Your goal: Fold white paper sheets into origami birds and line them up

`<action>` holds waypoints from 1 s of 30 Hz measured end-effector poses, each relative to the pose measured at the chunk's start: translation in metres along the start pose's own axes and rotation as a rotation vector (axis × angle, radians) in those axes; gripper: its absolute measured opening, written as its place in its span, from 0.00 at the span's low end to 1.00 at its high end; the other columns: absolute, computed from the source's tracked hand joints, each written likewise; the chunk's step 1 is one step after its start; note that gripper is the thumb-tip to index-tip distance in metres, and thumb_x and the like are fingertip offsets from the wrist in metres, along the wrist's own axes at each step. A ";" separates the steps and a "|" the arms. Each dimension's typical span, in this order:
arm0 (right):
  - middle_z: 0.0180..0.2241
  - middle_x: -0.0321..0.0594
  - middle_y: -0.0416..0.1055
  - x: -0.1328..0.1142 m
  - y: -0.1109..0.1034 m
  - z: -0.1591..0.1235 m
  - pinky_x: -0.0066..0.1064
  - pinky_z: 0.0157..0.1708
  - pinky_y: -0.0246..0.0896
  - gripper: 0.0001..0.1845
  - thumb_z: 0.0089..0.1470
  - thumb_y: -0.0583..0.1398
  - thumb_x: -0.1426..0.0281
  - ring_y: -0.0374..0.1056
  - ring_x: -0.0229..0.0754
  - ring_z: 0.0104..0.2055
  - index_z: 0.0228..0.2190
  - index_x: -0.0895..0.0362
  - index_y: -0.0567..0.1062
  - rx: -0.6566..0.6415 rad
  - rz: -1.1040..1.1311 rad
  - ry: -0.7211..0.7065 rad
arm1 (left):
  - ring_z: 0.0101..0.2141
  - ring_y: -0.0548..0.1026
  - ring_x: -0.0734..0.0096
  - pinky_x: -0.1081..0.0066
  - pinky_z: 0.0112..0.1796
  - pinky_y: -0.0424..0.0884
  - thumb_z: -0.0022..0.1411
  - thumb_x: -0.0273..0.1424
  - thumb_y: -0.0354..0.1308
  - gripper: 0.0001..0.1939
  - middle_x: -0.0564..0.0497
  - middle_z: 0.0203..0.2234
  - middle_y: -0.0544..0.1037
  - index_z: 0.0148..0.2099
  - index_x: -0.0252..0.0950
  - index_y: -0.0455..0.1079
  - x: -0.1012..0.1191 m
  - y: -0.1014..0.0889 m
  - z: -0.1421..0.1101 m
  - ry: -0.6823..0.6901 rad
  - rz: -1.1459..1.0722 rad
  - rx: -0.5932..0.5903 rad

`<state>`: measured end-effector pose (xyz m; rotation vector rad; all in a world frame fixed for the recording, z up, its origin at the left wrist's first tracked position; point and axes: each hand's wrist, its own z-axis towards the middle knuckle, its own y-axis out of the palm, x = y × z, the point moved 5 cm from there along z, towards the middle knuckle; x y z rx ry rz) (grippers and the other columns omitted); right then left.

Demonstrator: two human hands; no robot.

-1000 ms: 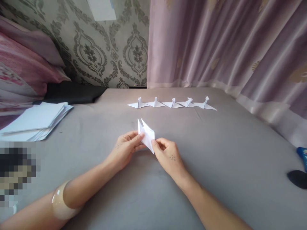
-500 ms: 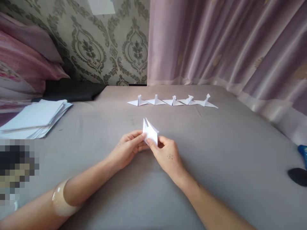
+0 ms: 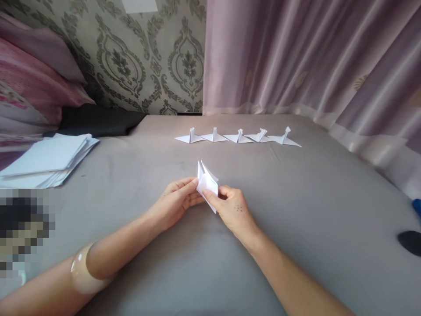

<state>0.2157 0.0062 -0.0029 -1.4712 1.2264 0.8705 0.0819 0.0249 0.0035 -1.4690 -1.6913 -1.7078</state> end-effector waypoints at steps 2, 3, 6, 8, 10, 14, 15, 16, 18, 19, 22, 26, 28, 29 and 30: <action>0.25 0.35 0.71 0.000 0.000 0.000 0.29 0.29 0.54 0.18 0.44 0.65 0.55 0.63 0.38 0.29 0.26 0.59 0.77 -0.012 0.020 0.020 | 0.42 0.78 0.57 0.60 0.47 0.70 0.58 0.35 0.61 0.15 0.39 0.37 0.80 0.42 0.26 0.74 0.000 -0.001 0.000 -0.006 0.007 -0.004; 0.26 0.36 0.72 0.000 0.000 0.000 0.30 0.30 0.55 0.18 0.44 0.65 0.55 0.63 0.39 0.30 0.27 0.59 0.78 -0.021 0.034 0.028 | 0.41 0.78 0.57 0.60 0.47 0.70 0.58 0.34 0.62 0.14 0.39 0.37 0.80 0.41 0.26 0.75 0.000 -0.001 0.000 -0.006 0.008 -0.002; 0.25 0.35 0.71 -0.001 0.001 0.000 0.30 0.30 0.55 0.18 0.45 0.64 0.55 0.63 0.38 0.30 0.26 0.58 0.77 -0.038 0.039 0.005 | 0.40 0.78 0.59 0.61 0.46 0.71 0.55 0.29 0.63 0.12 0.41 0.36 0.81 0.41 0.27 0.75 0.000 -0.003 0.000 0.005 0.030 -0.003; 0.23 0.33 0.67 -0.003 0.001 0.000 0.29 0.27 0.53 0.18 0.45 0.64 0.55 0.60 0.36 0.27 0.22 0.58 0.75 -0.020 -0.017 -0.039 | 0.39 0.78 0.60 0.61 0.46 0.71 0.54 0.30 0.64 0.14 0.42 0.36 0.81 0.43 0.29 0.75 0.000 -0.003 -0.001 0.019 0.067 -0.017; 0.22 0.32 0.63 -0.005 0.002 -0.002 0.28 0.25 0.51 0.19 0.46 0.63 0.55 0.57 0.34 0.25 0.18 0.58 0.72 0.003 -0.088 -0.079 | 0.38 0.78 0.60 0.61 0.46 0.72 0.54 0.32 0.65 0.14 0.43 0.35 0.81 0.42 0.30 0.76 0.000 -0.002 -0.002 0.033 0.109 -0.027; 0.21 0.32 0.63 -0.011 0.003 -0.008 0.27 0.23 0.51 0.20 0.47 0.62 0.54 0.57 0.33 0.23 0.18 0.58 0.71 -0.031 -0.133 -0.122 | 0.35 0.78 0.62 0.61 0.44 0.72 0.54 0.34 0.66 0.11 0.45 0.32 0.81 0.37 0.31 0.78 0.002 -0.005 -0.002 0.061 0.174 0.029; 0.20 0.32 0.63 -0.012 0.002 -0.009 0.27 0.22 0.51 0.20 0.48 0.62 0.54 0.57 0.34 0.23 0.19 0.58 0.71 -0.034 -0.132 -0.122 | 0.35 0.78 0.63 0.61 0.44 0.72 0.54 0.35 0.66 0.11 0.46 0.32 0.81 0.37 0.31 0.78 0.003 -0.006 -0.002 0.070 0.186 0.041; 0.19 0.32 0.64 -0.014 -0.001 -0.009 0.27 0.22 0.51 0.20 0.48 0.62 0.53 0.58 0.34 0.22 0.21 0.57 0.72 -0.022 -0.127 -0.119 | 0.35 0.78 0.63 0.62 0.44 0.72 0.54 0.35 0.66 0.11 0.46 0.32 0.81 0.37 0.32 0.78 0.004 -0.006 -0.001 0.080 0.198 0.047; 0.19 0.33 0.66 -0.017 -0.008 -0.009 0.27 0.22 0.54 0.20 0.47 0.62 0.52 0.60 0.35 0.22 0.25 0.57 0.72 0.057 -0.109 -0.128 | 0.35 0.78 0.64 0.63 0.44 0.72 0.55 0.36 0.65 0.11 0.47 0.32 0.81 0.37 0.33 0.78 0.005 -0.007 -0.001 0.097 0.215 0.046; 0.21 0.34 0.68 -0.018 -0.012 -0.009 0.27 0.23 0.56 0.20 0.46 0.63 0.52 0.62 0.36 0.23 0.27 0.57 0.72 0.108 -0.094 -0.149 | 0.35 0.77 0.64 0.63 0.43 0.71 0.55 0.36 0.65 0.11 0.47 0.31 0.81 0.37 0.33 0.78 0.006 -0.007 -0.001 0.101 0.218 0.043; 0.29 0.38 0.73 -0.023 -0.018 -0.007 0.29 0.29 0.62 0.20 0.45 0.65 0.54 0.67 0.38 0.29 0.35 0.56 0.74 0.157 -0.053 -0.228 | 0.35 0.77 0.65 0.64 0.43 0.71 0.55 0.35 0.65 0.11 0.47 0.31 0.80 0.37 0.33 0.77 0.007 -0.008 0.000 0.097 0.220 0.035; 0.30 0.38 0.74 -0.023 -0.013 -0.007 0.30 0.31 0.63 0.16 0.48 0.64 0.58 0.68 0.38 0.30 0.35 0.55 0.77 0.078 -0.048 -0.270 | 0.35 0.76 0.63 0.64 0.41 0.70 0.55 0.36 0.65 0.11 0.47 0.30 0.80 0.37 0.33 0.77 0.007 -0.007 -0.001 0.092 0.223 0.037; 0.29 0.37 0.75 -0.024 -0.013 -0.009 0.30 0.32 0.64 0.13 0.49 0.63 0.58 0.68 0.39 0.31 0.33 0.54 0.78 0.075 -0.042 -0.282 | 0.35 0.76 0.64 0.65 0.41 0.70 0.55 0.35 0.65 0.11 0.47 0.31 0.80 0.36 0.33 0.77 0.008 -0.007 -0.001 0.096 0.230 0.040; 0.30 0.37 0.75 -0.024 -0.013 -0.009 0.30 0.32 0.64 0.13 0.49 0.63 0.59 0.69 0.39 0.31 0.32 0.54 0.78 0.074 -0.038 -0.284 | 0.35 0.76 0.65 0.66 0.40 0.69 0.55 0.35 0.65 0.10 0.47 0.31 0.80 0.36 0.33 0.77 0.008 -0.006 -0.002 0.100 0.238 0.039; 0.30 0.36 0.75 -0.024 -0.013 -0.010 0.30 0.33 0.64 0.12 0.50 0.63 0.59 0.69 0.39 0.31 0.32 0.54 0.79 0.070 -0.034 -0.285 | 0.35 0.76 0.65 0.66 0.40 0.69 0.55 0.35 0.65 0.10 0.47 0.31 0.80 0.36 0.32 0.77 0.009 -0.006 -0.002 0.106 0.248 0.036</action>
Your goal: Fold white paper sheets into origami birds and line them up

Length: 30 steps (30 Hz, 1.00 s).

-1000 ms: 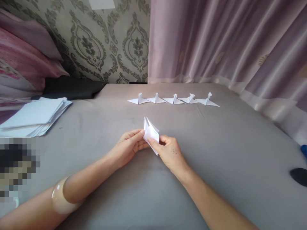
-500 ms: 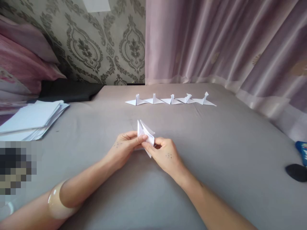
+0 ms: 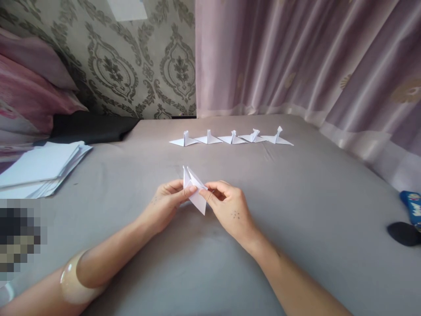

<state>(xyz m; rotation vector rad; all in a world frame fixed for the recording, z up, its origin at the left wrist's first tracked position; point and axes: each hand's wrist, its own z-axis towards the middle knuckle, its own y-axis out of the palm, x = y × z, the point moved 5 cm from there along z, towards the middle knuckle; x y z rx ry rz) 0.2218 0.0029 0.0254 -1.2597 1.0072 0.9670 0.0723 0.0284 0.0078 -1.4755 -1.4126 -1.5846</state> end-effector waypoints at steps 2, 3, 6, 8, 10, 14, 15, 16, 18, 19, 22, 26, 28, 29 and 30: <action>0.29 0.36 0.75 0.000 -0.001 0.000 0.30 0.32 0.63 0.12 0.49 0.63 0.59 0.68 0.39 0.31 0.30 0.53 0.79 -0.014 0.005 0.014 | 0.34 0.75 0.66 0.67 0.40 0.68 0.56 0.35 0.64 0.10 0.47 0.30 0.80 0.35 0.32 0.77 0.001 0.000 0.000 0.010 0.021 -0.013; 0.27 0.36 0.75 0.000 -0.001 0.000 0.30 0.31 0.63 0.12 0.48 0.63 0.58 0.68 0.38 0.30 0.29 0.54 0.79 -0.021 0.007 0.031 | 0.34 0.75 0.66 0.67 0.40 0.68 0.56 0.35 0.64 0.10 0.47 0.30 0.80 0.34 0.32 0.77 0.002 0.000 -0.001 0.013 0.027 -0.022; 0.23 0.36 0.72 0.002 -0.002 0.002 0.29 0.26 0.60 0.13 0.46 0.64 0.58 0.64 0.36 0.26 0.26 0.55 0.79 -0.043 0.054 0.103 | 0.33 0.76 0.65 0.67 0.39 0.69 0.56 0.35 0.64 0.11 0.47 0.29 0.80 0.33 0.31 0.76 0.001 0.000 -0.001 -0.011 0.009 -0.038; 0.21 0.35 0.70 0.005 -0.003 0.003 0.28 0.25 0.59 0.13 0.45 0.65 0.58 0.61 0.34 0.24 0.24 0.56 0.79 -0.022 0.119 0.149 | 0.33 0.77 0.64 0.66 0.38 0.70 0.55 0.36 0.65 0.11 0.46 0.30 0.80 0.35 0.31 0.76 -0.003 0.002 -0.001 -0.061 -0.033 -0.050; 0.19 0.34 0.68 0.008 -0.004 0.004 0.27 0.23 0.57 0.14 0.43 0.66 0.58 0.59 0.33 0.22 0.23 0.56 0.78 0.029 0.184 0.179 | 0.32 0.78 0.64 0.65 0.37 0.72 0.52 0.35 0.67 0.15 0.46 0.31 0.80 0.40 0.32 0.75 -0.009 0.006 -0.002 -0.124 -0.078 -0.061; 0.18 0.33 0.67 0.015 0.000 0.004 0.27 0.23 0.57 0.14 0.41 0.68 0.59 0.58 0.32 0.21 0.23 0.57 0.78 0.105 0.272 0.218 | 0.32 0.79 0.66 0.67 0.37 0.74 0.48 0.30 0.71 0.19 0.44 0.31 0.81 0.43 0.30 0.74 -0.020 0.013 -0.005 -0.225 -0.124 -0.080; 0.18 0.33 0.67 0.017 0.002 0.003 0.27 0.23 0.58 0.14 0.41 0.68 0.58 0.58 0.32 0.21 0.23 0.57 0.78 0.114 0.289 0.225 | 0.32 0.79 0.66 0.67 0.38 0.74 0.48 0.30 0.70 0.18 0.44 0.31 0.81 0.42 0.29 0.75 -0.021 0.014 -0.005 -0.239 -0.132 -0.092; 0.18 0.33 0.68 0.017 0.003 0.002 0.27 0.23 0.58 0.14 0.41 0.68 0.58 0.58 0.32 0.21 0.23 0.58 0.77 0.123 0.305 0.232 | 0.32 0.79 0.67 0.68 0.38 0.74 0.49 0.30 0.70 0.17 0.43 0.31 0.81 0.41 0.29 0.75 -0.022 0.016 -0.006 -0.247 -0.142 -0.105; 0.19 0.32 0.68 0.018 0.005 0.001 0.27 0.23 0.59 0.15 0.40 0.68 0.59 0.59 0.32 0.20 0.23 0.58 0.77 0.145 0.334 0.247 | 0.33 0.79 0.68 0.68 0.38 0.74 0.50 0.30 0.69 0.15 0.42 0.32 0.81 0.41 0.28 0.75 -0.022 0.018 -0.006 -0.256 -0.165 -0.128; 0.19 0.32 0.68 0.018 0.005 0.000 0.27 0.23 0.59 0.15 0.39 0.68 0.59 0.59 0.31 0.20 0.22 0.58 0.76 0.152 0.350 0.257 | 0.33 0.79 0.68 0.69 0.38 0.75 0.50 0.30 0.69 0.15 0.42 0.33 0.81 0.41 0.29 0.75 -0.022 0.018 -0.006 -0.261 -0.175 -0.135; 0.19 0.32 0.68 0.020 0.007 0.000 0.27 0.22 0.58 0.16 0.39 0.68 0.58 0.59 0.31 0.19 0.23 0.58 0.75 0.149 0.394 0.289 | 0.34 0.79 0.67 0.69 0.39 0.74 0.50 0.29 0.69 0.16 0.42 0.33 0.81 0.41 0.29 0.75 -0.023 0.019 -0.007 -0.261 -0.192 -0.151; 0.17 0.30 0.64 0.022 0.007 0.002 0.26 0.22 0.56 0.17 0.41 0.67 0.56 0.58 0.32 0.19 0.22 0.58 0.73 0.114 0.387 0.263 | 0.35 0.79 0.66 0.67 0.41 0.73 0.52 0.31 0.68 0.17 0.43 0.33 0.81 0.44 0.31 0.74 -0.022 0.018 -0.005 -0.200 -0.178 -0.170; 0.17 0.29 0.62 0.020 0.004 0.003 0.26 0.23 0.54 0.17 0.44 0.66 0.56 0.57 0.32 0.21 0.22 0.57 0.71 0.095 0.324 0.194 | 0.35 0.78 0.66 0.67 0.41 0.72 0.52 0.32 0.68 0.18 0.45 0.34 0.81 0.44 0.32 0.73 -0.016 0.015 -0.004 -0.138 -0.144 -0.128; 0.17 0.29 0.61 0.018 0.003 0.003 0.26 0.24 0.54 0.17 0.46 0.65 0.56 0.56 0.32 0.21 0.21 0.57 0.71 0.090 0.281 0.154 | 0.35 0.78 0.67 0.68 0.40 0.71 0.52 0.33 0.68 0.18 0.46 0.34 0.81 0.44 0.33 0.73 -0.012 0.012 -0.003 -0.104 -0.125 -0.094; 0.18 0.29 0.61 0.015 0.001 0.003 0.26 0.24 0.53 0.17 0.47 0.64 0.57 0.56 0.32 0.22 0.21 0.56 0.71 0.086 0.235 0.117 | 0.35 0.78 0.68 0.69 0.40 0.70 0.51 0.33 0.69 0.17 0.47 0.35 0.81 0.44 0.33 0.73 -0.008 0.010 -0.003 -0.071 -0.107 -0.059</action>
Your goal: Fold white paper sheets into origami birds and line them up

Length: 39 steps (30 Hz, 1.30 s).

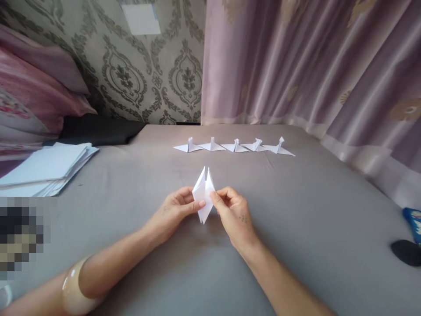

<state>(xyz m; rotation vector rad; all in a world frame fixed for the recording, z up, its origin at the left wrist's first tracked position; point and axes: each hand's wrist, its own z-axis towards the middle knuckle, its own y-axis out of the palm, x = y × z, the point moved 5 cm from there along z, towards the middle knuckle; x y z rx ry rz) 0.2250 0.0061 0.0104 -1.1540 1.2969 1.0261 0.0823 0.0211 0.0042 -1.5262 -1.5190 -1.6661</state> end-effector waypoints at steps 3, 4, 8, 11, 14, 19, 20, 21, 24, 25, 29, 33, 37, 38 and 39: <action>0.19 0.30 0.62 -0.008 0.001 -0.005 0.27 0.27 0.54 0.15 0.51 0.62 0.58 0.58 0.33 0.24 0.22 0.55 0.71 -0.024 -0.115 -0.083 | 0.34 0.76 0.70 0.71 0.39 0.68 0.51 0.34 0.68 0.15 0.48 0.34 0.81 0.41 0.35 0.74 0.012 -0.004 0.000 0.079 0.035 0.061; 0.20 0.30 0.63 -0.011 0.003 -0.008 0.27 0.27 0.54 0.14 0.52 0.62 0.59 0.59 0.34 0.25 0.23 0.55 0.71 -0.032 -0.147 -0.111 | 0.34 0.76 0.70 0.71 0.39 0.68 0.51 0.34 0.68 0.14 0.49 0.33 0.80 0.39 0.35 0.75 0.014 -0.004 0.000 0.097 0.042 0.064; 0.23 0.32 0.64 -0.020 0.009 -0.016 0.28 0.29 0.55 0.12 0.54 0.61 0.61 0.61 0.35 0.27 0.24 0.55 0.72 -0.044 -0.224 -0.226 | 0.32 0.74 0.71 0.71 0.38 0.67 0.51 0.33 0.68 0.09 0.51 0.28 0.78 0.33 0.34 0.75 0.015 -0.006 0.000 0.153 0.023 0.054; 0.23 0.32 0.64 -0.020 0.012 -0.017 0.28 0.29 0.56 0.12 0.55 0.60 0.62 0.61 0.35 0.27 0.23 0.54 0.70 -0.058 -0.233 -0.241 | 0.31 0.72 0.72 0.72 0.37 0.66 0.52 0.33 0.67 0.08 0.52 0.28 0.78 0.33 0.34 0.76 0.013 -0.007 0.000 0.161 0.007 0.045; 0.23 0.32 0.64 -0.017 0.013 -0.017 0.28 0.29 0.56 0.13 0.55 0.59 0.62 0.61 0.35 0.27 0.23 0.54 0.69 -0.081 -0.223 -0.217 | 0.31 0.71 0.73 0.72 0.36 0.65 0.54 0.35 0.66 0.09 0.51 0.28 0.77 0.34 0.34 0.77 0.012 -0.006 0.000 0.158 0.018 0.039; 0.23 0.32 0.66 -0.012 0.016 -0.017 0.27 0.28 0.56 0.13 0.55 0.59 0.61 0.62 0.36 0.26 0.24 0.54 0.69 -0.114 -0.227 -0.193 | 0.28 0.69 0.74 0.73 0.33 0.64 0.53 0.36 0.67 0.09 0.53 0.25 0.74 0.29 0.34 0.76 0.014 -0.008 -0.003 0.181 0.029 0.118; 0.23 0.32 0.66 -0.011 0.017 -0.018 0.27 0.28 0.56 0.13 0.55 0.59 0.61 0.62 0.36 0.26 0.24 0.54 0.69 -0.124 -0.226 -0.191 | 0.28 0.69 0.75 0.73 0.32 0.63 0.52 0.36 0.67 0.10 0.53 0.24 0.73 0.27 0.34 0.75 0.014 -0.009 -0.003 0.181 0.027 0.140; 0.23 0.32 0.66 -0.011 0.018 -0.018 0.27 0.28 0.56 0.13 0.55 0.59 0.61 0.62 0.35 0.26 0.24 0.54 0.68 -0.131 -0.224 -0.187 | 0.27 0.68 0.75 0.73 0.31 0.63 0.51 0.36 0.67 0.11 0.54 0.23 0.72 0.26 0.34 0.74 0.014 -0.009 -0.004 0.175 0.024 0.158; 0.23 0.31 0.66 -0.009 0.019 -0.019 0.27 0.28 0.56 0.13 0.55 0.59 0.61 0.62 0.35 0.26 0.24 0.55 0.68 -0.133 -0.221 -0.171 | 0.26 0.69 0.75 0.73 0.30 0.63 0.51 0.37 0.68 0.11 0.54 0.23 0.72 0.28 0.34 0.74 0.012 -0.008 -0.004 0.138 0.005 0.181; 0.22 0.31 0.66 -0.009 0.019 -0.019 0.26 0.28 0.56 0.13 0.55 0.59 0.61 0.62 0.35 0.26 0.24 0.55 0.68 -0.133 -0.218 -0.165 | 0.26 0.69 0.75 0.73 0.30 0.63 0.50 0.37 0.68 0.11 0.54 0.23 0.73 0.29 0.34 0.75 0.012 -0.008 -0.003 0.129 -0.008 0.185; 0.23 0.32 0.66 -0.010 0.021 -0.020 0.26 0.28 0.56 0.13 0.55 0.59 0.62 0.62 0.34 0.26 0.23 0.55 0.68 -0.161 -0.211 -0.149 | 0.25 0.68 0.78 0.75 0.29 0.63 0.49 0.36 0.69 0.12 0.54 0.24 0.72 0.30 0.33 0.74 0.013 -0.009 -0.002 0.153 -0.044 0.225; 0.22 0.32 0.66 -0.012 0.024 -0.021 0.26 0.29 0.56 0.13 0.55 0.58 0.63 0.61 0.34 0.26 0.23 0.55 0.68 -0.186 -0.226 -0.134 | 0.23 0.65 0.80 0.77 0.26 0.61 0.53 0.39 0.66 0.12 0.56 0.22 0.69 0.30 0.34 0.73 0.013 -0.010 -0.004 0.150 -0.058 0.245; 0.22 0.31 0.65 -0.013 0.024 -0.022 0.26 0.29 0.57 0.13 0.55 0.59 0.63 0.61 0.35 0.26 0.22 0.55 0.68 -0.178 -0.229 -0.134 | 0.22 0.64 0.81 0.78 0.25 0.59 0.56 0.40 0.63 0.14 0.56 0.22 0.67 0.30 0.34 0.70 0.013 -0.008 -0.004 0.132 -0.092 0.203; 0.22 0.31 0.65 -0.013 0.023 -0.022 0.26 0.29 0.57 0.13 0.55 0.59 0.63 0.61 0.35 0.26 0.22 0.55 0.68 -0.163 -0.231 -0.136 | 0.23 0.64 0.81 0.78 0.25 0.60 0.56 0.41 0.63 0.14 0.56 0.22 0.67 0.30 0.34 0.71 0.013 -0.008 -0.003 0.133 -0.095 0.187; 0.22 0.31 0.65 -0.013 0.022 -0.022 0.26 0.29 0.57 0.13 0.54 0.59 0.63 0.61 0.34 0.26 0.22 0.55 0.68 -0.147 -0.233 -0.139 | 0.23 0.65 0.81 0.78 0.26 0.60 0.55 0.41 0.64 0.14 0.56 0.24 0.68 0.32 0.34 0.71 0.013 -0.008 -0.003 0.136 -0.091 0.171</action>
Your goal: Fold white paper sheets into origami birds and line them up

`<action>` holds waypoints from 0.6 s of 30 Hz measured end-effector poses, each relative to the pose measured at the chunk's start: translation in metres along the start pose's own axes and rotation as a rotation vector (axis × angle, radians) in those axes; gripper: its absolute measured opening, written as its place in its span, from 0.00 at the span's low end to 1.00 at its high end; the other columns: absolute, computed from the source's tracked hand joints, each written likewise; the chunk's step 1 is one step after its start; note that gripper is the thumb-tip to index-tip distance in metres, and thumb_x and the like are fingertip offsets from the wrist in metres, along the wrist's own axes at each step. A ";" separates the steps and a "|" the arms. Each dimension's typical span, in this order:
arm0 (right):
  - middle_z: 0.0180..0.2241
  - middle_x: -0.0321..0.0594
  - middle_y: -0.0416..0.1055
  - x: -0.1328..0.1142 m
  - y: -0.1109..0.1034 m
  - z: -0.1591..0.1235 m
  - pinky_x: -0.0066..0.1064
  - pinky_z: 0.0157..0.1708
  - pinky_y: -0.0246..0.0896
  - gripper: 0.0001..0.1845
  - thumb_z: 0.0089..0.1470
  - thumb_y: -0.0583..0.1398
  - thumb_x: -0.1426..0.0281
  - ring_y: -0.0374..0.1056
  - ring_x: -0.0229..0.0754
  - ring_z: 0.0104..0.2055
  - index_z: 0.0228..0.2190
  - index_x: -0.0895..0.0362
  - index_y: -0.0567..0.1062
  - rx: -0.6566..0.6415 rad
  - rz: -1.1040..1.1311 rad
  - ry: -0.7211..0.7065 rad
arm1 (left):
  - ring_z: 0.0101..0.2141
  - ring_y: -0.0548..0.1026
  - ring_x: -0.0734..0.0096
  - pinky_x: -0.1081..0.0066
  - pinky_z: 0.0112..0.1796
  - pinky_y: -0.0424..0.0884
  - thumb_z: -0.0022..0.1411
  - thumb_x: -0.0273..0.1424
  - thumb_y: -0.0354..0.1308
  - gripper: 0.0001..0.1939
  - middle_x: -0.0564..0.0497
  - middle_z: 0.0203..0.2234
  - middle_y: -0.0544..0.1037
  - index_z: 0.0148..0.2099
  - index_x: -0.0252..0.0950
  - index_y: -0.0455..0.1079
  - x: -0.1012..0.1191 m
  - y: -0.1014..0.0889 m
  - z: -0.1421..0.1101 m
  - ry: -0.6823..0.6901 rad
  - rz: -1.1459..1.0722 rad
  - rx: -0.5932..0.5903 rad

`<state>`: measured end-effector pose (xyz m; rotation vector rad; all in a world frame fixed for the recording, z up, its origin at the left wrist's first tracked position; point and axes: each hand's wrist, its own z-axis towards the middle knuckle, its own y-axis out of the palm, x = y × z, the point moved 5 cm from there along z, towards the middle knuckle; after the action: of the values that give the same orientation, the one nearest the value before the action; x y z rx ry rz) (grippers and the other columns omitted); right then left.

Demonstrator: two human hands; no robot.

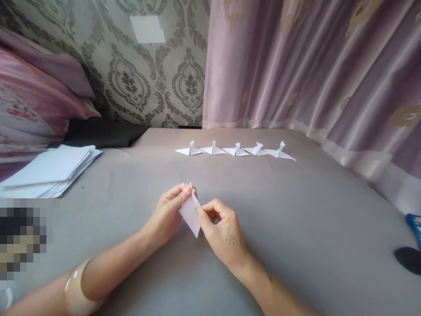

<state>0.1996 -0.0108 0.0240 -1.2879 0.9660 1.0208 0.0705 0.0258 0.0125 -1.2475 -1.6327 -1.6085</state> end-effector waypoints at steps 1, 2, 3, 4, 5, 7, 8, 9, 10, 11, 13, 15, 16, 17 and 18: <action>0.22 0.31 0.65 0.000 -0.001 0.000 0.26 0.29 0.57 0.13 0.54 0.59 0.63 0.61 0.34 0.26 0.22 0.55 0.68 0.016 -0.003 -0.002 | 0.24 0.66 0.81 0.77 0.27 0.62 0.54 0.41 0.65 0.14 0.55 0.25 0.69 0.34 0.34 0.72 -0.001 0.000 0.001 0.000 0.008 -0.018; 0.22 0.31 0.65 0.000 -0.002 0.000 0.26 0.28 0.56 0.13 0.54 0.60 0.63 0.61 0.34 0.25 0.22 0.55 0.68 0.028 -0.003 -0.006 | 0.25 0.67 0.80 0.77 0.28 0.63 0.52 0.39 0.67 0.14 0.55 0.26 0.70 0.36 0.34 0.72 -0.002 0.000 0.002 -0.005 0.022 -0.037; 0.21 0.31 0.64 0.000 -0.002 0.001 0.26 0.28 0.56 0.14 0.54 0.60 0.63 0.60 0.34 0.25 0.21 0.55 0.68 0.039 -0.002 -0.013 | 0.26 0.68 0.79 0.77 0.29 0.64 0.49 0.37 0.69 0.15 0.55 0.27 0.71 0.37 0.35 0.72 -0.003 0.000 0.002 -0.015 0.037 -0.057; 0.21 0.31 0.63 0.000 -0.002 0.001 0.26 0.28 0.56 0.14 0.53 0.60 0.63 0.60 0.34 0.25 0.21 0.55 0.67 0.047 0.000 -0.021 | 0.26 0.69 0.78 0.76 0.29 0.64 0.47 0.34 0.70 0.16 0.55 0.26 0.71 0.37 0.34 0.72 -0.004 0.001 0.003 -0.028 0.053 -0.078; 0.21 0.30 0.63 -0.001 -0.002 0.001 0.26 0.27 0.56 0.14 0.53 0.60 0.63 0.59 0.33 0.24 0.21 0.56 0.67 0.053 0.002 -0.030 | 0.26 0.69 0.78 0.76 0.29 0.64 0.46 0.33 0.71 0.16 0.55 0.25 0.71 0.35 0.34 0.71 -0.005 0.001 0.003 -0.042 0.067 -0.096; 0.20 0.30 0.62 -0.001 -0.002 0.001 0.26 0.27 0.56 0.15 0.53 0.60 0.63 0.58 0.33 0.24 0.20 0.56 0.66 0.056 0.005 -0.041 | 0.24 0.68 0.77 0.75 0.27 0.64 0.45 0.31 0.71 0.14 0.55 0.22 0.70 0.31 0.33 0.70 -0.007 0.000 0.003 -0.063 0.082 -0.106; 0.20 0.30 0.61 -0.001 -0.002 0.001 0.26 0.27 0.55 0.15 0.53 0.60 0.63 0.58 0.33 0.24 0.20 0.56 0.66 0.052 0.008 -0.042 | 0.23 0.68 0.77 0.75 0.26 0.64 0.46 0.32 0.71 0.14 0.55 0.21 0.70 0.29 0.32 0.69 -0.006 -0.001 0.003 -0.068 0.086 -0.101; 0.20 0.30 0.61 -0.001 -0.002 0.001 0.26 0.27 0.55 0.14 0.53 0.60 0.63 0.58 0.33 0.24 0.20 0.56 0.67 0.042 0.014 -0.042 | 0.22 0.68 0.77 0.74 0.26 0.64 0.46 0.32 0.71 0.14 0.55 0.20 0.70 0.27 0.32 0.68 -0.006 -0.002 0.003 -0.073 0.089 -0.094; 0.21 0.30 0.61 -0.001 -0.002 0.000 0.26 0.28 0.55 0.14 0.53 0.60 0.64 0.58 0.33 0.25 0.21 0.56 0.67 0.028 0.023 -0.039 | 0.22 0.69 0.77 0.74 0.26 0.64 0.46 0.32 0.71 0.14 0.55 0.20 0.71 0.27 0.32 0.68 -0.006 -0.003 0.004 -0.077 0.092 -0.083; 0.21 0.30 0.62 0.000 -0.001 0.000 0.26 0.28 0.55 0.13 0.53 0.60 0.64 0.58 0.33 0.25 0.21 0.56 0.68 0.010 0.035 -0.034 | 0.22 0.69 0.77 0.74 0.25 0.64 0.46 0.32 0.71 0.14 0.55 0.20 0.71 0.26 0.32 0.68 -0.005 -0.004 0.005 -0.079 0.094 -0.071; 0.21 0.30 0.62 0.002 -0.001 0.001 0.26 0.27 0.55 0.13 0.53 0.60 0.63 0.58 0.33 0.25 0.22 0.56 0.68 -0.027 0.062 -0.014 | 0.21 0.69 0.78 0.75 0.25 0.63 0.46 0.33 0.71 0.15 0.55 0.19 0.71 0.25 0.32 0.68 -0.003 -0.005 0.006 -0.077 0.095 -0.052; 0.21 0.30 0.63 0.003 -0.001 0.002 0.26 0.27 0.55 0.13 0.53 0.60 0.63 0.59 0.34 0.25 0.22 0.56 0.68 -0.062 0.083 0.014 | 0.21 0.68 0.78 0.75 0.24 0.62 0.45 0.33 0.71 0.15 0.55 0.19 0.70 0.24 0.32 0.68 -0.002 -0.007 0.007 -0.073 0.080 -0.028; 0.21 0.30 0.63 0.003 -0.001 0.002 0.26 0.28 0.55 0.13 0.53 0.60 0.63 0.59 0.34 0.25 0.22 0.56 0.68 -0.078 0.091 0.028 | 0.21 0.68 0.79 0.75 0.24 0.61 0.45 0.33 0.72 0.15 0.55 0.19 0.70 0.24 0.32 0.68 -0.001 -0.007 0.007 -0.070 0.065 -0.010; 0.21 0.30 0.63 0.003 -0.001 0.003 0.26 0.28 0.55 0.13 0.53 0.60 0.63 0.59 0.33 0.25 0.22 0.56 0.68 -0.091 0.096 0.043 | 0.21 0.68 0.79 0.76 0.24 0.61 0.44 0.32 0.72 0.15 0.55 0.20 0.70 0.23 0.32 0.68 0.000 -0.008 0.007 -0.065 0.047 0.009; 0.21 0.30 0.63 0.003 -0.001 0.004 0.26 0.28 0.56 0.13 0.53 0.61 0.63 0.59 0.33 0.26 0.22 0.56 0.68 -0.103 0.102 0.057 | 0.21 0.68 0.80 0.76 0.24 0.60 0.44 0.32 0.72 0.15 0.55 0.20 0.70 0.23 0.32 0.68 0.001 -0.008 0.007 -0.058 0.029 0.028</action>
<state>0.2010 -0.0069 0.0216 -1.3701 1.0430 1.1304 0.0645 0.0335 0.0087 -1.3085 -1.6587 -1.5396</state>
